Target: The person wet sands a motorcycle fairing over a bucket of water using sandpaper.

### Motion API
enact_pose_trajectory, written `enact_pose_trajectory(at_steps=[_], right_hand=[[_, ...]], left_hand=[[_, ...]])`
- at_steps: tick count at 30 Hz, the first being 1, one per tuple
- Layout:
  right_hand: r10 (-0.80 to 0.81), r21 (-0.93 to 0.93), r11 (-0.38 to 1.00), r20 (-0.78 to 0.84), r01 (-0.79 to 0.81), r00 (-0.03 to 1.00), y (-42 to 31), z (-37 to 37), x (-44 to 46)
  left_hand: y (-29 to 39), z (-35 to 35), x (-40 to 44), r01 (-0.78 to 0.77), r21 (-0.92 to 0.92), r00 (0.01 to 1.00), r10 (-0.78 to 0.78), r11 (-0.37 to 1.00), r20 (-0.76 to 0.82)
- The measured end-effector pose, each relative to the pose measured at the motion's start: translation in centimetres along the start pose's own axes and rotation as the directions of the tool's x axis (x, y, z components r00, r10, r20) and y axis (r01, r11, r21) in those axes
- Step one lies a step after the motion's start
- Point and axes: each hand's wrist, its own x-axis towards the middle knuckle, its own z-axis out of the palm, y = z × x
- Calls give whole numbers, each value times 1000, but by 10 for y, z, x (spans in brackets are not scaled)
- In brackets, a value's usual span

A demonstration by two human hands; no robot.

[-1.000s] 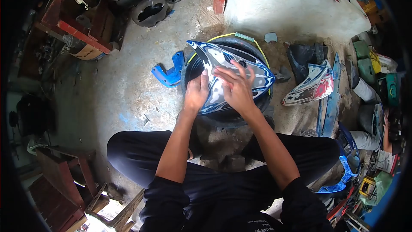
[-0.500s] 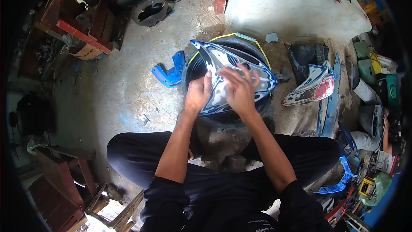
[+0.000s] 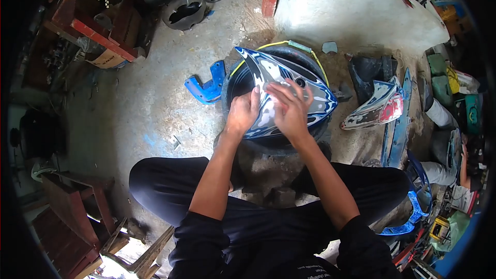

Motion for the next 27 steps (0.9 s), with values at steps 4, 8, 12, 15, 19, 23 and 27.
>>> enact_pose_trajectory(at_steps=[4, 8, 12, 15, 19, 23, 27], right_hand=[[21, 10, 1000, 3, -21, 1000, 2, 3, 0], [27, -85, 996, -1, -27, 1000, 6, -5, -3], [57, 35, 998, 13, -58, 998, -8, 1, -3], [68, -24, 997, -21, -69, 997, -3, -5, -1], [113, -38, 993, -19, -114, 993, -10, 1, -5], [82, -52, 995, -10, -83, 997, -15, -3, -11], [145, -59, 987, -32, -146, 989, -11, 12, 9]], left_hand=[[-1, 1, -2, -38, -1, 999, 37, 999, -23], [-1, -1, 1, -13, -16, 1000, 13, 1000, -12], [-5, 5, -4, -61, -22, 996, 60, 998, -62], [-5, 4, -1, -70, -28, 995, 68, 997, -67], [-5, 5, -4, -86, -20, 994, 84, 996, -77], [-3, 0, -2, -29, 0, 999, 29, 1000, -31], [-3, 2, -1, -10, 8, 999, 11, 1000, -33]])
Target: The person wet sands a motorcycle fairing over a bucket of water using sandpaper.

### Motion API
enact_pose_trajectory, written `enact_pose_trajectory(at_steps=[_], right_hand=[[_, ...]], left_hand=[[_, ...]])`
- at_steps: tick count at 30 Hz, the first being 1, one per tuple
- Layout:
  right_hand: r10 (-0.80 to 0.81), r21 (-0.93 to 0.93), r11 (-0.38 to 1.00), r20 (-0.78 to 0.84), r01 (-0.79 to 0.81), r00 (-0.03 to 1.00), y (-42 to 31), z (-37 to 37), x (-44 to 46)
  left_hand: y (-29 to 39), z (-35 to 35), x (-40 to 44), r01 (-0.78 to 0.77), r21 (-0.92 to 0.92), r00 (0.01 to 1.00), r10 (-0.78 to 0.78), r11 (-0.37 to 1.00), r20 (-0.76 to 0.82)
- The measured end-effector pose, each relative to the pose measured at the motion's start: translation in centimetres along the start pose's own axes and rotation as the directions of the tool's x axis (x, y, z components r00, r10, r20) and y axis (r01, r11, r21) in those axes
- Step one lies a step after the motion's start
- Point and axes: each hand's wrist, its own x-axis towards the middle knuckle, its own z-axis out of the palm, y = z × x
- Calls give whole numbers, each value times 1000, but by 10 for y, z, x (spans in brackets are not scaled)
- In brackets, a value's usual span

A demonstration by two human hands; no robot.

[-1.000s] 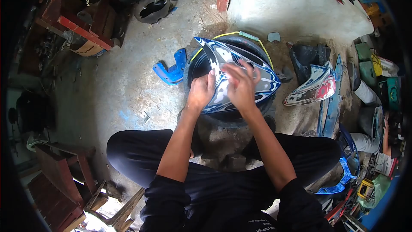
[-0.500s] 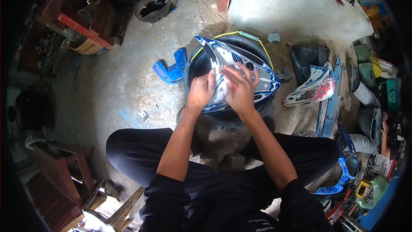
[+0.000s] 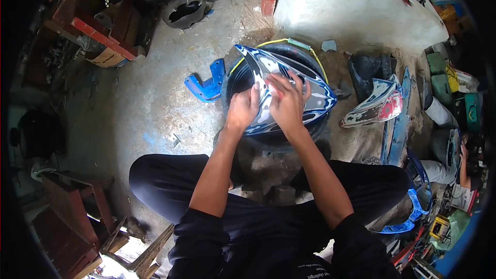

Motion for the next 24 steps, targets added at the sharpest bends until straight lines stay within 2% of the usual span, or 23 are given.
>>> enact_pose_trajectory(at_steps=[3, 5, 7, 9, 12, 14, 15, 17, 18, 21, 22, 23, 24], right_hand=[[-11, 14, 1000, 32, 11, 999, -3, -12, -11], [-54, 5, 999, -4, 54, 999, 0, -14, -19], [-31, -3, 1000, -29, 31, 999, -5, -15, -16], [10, -16, 1000, 37, -9, 999, -4, -9, -7], [-2, 15, 1000, 20, 1, 1000, -3, -7, -10], [-2, 14, 1000, 7, 2, 1000, -4, -11, -23], [8, 12, 1000, -3, -8, 1000, -5, -13, -25], [12, 23, 1000, 13, -13, 1000, -4, -12, -21], [20, 9, 1000, 17, -20, 1000, -3, -9, -16], [15, 18, 1000, -1, -15, 1000, 0, -1, -2], [9, 42, 999, -17, -8, 1000, -1, 1, 0], [11, 45, 999, -18, -10, 1000, -1, 0, -4], [27, 40, 999, -4, -27, 1000, -3, -4, -11]], left_hand=[[0, 0, 0, -13, 8, 1000, 13, 1000, 2], [0, -1, 2, -32, 12, 999, 32, 999, -1], [-2, -1, 1, -32, 31, 999, 32, 999, 18], [-3, 1, -1, -22, 31, 1000, 21, 999, 15], [1, 1, 2, 7, 44, 1000, -7, 999, -9], [-1, 3, -2, 8, 170, 1000, -4, 985, -23], [1, 4, -3, 7, 173, 1000, -3, 985, -27], [4, 5, -5, 71, 282, 997, -59, 957, -54], [9, 3, -4, 86, 360, 996, -89, 929, -9], [22, 5, -3, 127, 353, 992, -116, 927, -51], [28, 3, -1, 121, 282, 992, -122, 952, -15], [22, 7, 0, 121, 286, 992, -122, 951, -14], [6, 16, 3, 28, 278, 1000, -26, 960, -11]])
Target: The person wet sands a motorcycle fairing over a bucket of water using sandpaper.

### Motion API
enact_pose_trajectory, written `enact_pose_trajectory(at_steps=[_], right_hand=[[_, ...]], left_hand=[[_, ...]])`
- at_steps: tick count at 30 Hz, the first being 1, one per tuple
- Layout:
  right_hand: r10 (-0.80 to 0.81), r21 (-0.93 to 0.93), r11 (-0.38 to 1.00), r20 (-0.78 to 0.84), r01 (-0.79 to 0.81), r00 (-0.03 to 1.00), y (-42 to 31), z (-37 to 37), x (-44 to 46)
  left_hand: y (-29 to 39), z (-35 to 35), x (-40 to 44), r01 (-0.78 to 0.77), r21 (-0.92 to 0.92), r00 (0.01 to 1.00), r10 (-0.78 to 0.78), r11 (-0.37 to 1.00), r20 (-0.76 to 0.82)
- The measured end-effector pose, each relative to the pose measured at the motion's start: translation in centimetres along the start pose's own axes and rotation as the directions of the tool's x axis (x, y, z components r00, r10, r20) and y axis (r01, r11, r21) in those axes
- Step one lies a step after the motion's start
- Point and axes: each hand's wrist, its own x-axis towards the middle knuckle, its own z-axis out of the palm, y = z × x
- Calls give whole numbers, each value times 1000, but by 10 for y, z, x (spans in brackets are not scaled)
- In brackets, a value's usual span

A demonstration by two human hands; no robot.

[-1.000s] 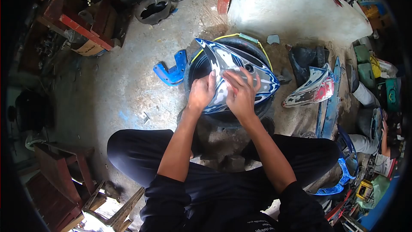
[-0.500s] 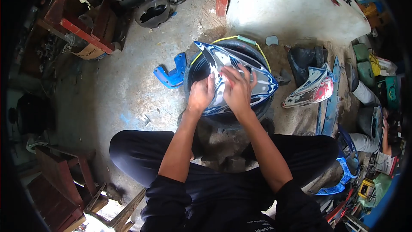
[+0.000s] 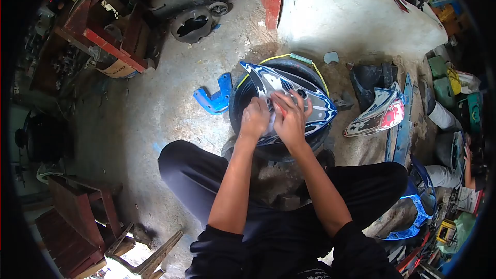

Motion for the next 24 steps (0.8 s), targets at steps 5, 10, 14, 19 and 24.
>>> enact_pose_trajectory(at_steps=[5, 10, 14, 19, 24], right_hand=[[31, 11, 999, -6, -31, 999, -4, -8, -14], [-14, 29, 999, 21, 13, 1000, 0, 0, 7], [22, 42, 999, 16, -22, 1000, -2, -12, -15], [14, -15, 1000, 16, -14, 1000, 0, -3, 4], [-21, -8, 1000, -1, 21, 1000, -1, -13, -14]], left_hand=[[39, -8, -7, 351, -230, 927, -371, 908, -53], [49, -7, -8, 400, -168, 906, -416, 901, -74], [47, -9, -6, 407, -183, 902, -425, 895, -72], [40, -8, -6, 385, -272, 908, -415, 882, -63], [41, -9, -7, 402, -252, 901, -429, 880, -60]])
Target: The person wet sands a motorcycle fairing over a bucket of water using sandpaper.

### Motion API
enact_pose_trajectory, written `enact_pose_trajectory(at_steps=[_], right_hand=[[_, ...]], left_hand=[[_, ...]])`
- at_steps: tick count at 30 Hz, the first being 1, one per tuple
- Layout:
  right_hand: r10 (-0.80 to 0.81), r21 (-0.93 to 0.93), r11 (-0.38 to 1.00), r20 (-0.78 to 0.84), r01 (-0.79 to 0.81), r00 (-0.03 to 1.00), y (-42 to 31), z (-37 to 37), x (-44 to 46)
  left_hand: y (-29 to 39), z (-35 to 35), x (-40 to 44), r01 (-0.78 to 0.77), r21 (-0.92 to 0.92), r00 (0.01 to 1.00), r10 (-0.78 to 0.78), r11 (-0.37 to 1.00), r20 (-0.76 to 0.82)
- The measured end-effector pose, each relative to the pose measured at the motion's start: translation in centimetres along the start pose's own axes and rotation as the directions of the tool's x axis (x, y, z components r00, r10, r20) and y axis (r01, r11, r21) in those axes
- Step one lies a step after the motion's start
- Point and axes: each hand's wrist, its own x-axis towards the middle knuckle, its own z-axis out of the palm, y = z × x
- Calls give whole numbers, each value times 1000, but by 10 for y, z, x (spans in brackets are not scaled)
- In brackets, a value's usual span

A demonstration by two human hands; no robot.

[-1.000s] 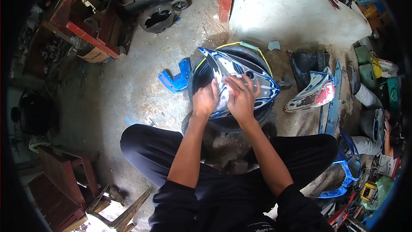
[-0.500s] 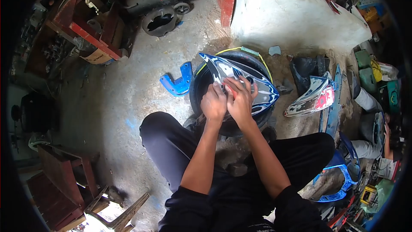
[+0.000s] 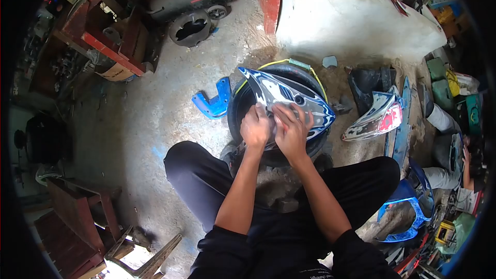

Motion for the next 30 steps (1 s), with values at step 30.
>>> enact_pose_trajectory(at_steps=[30], right_hand=[[22, -1, 1000, -19, -22, 1000, -2, 18, 26]], left_hand=[[-4, 2, 1, -49, 0, 999, 49, 999, 5]])
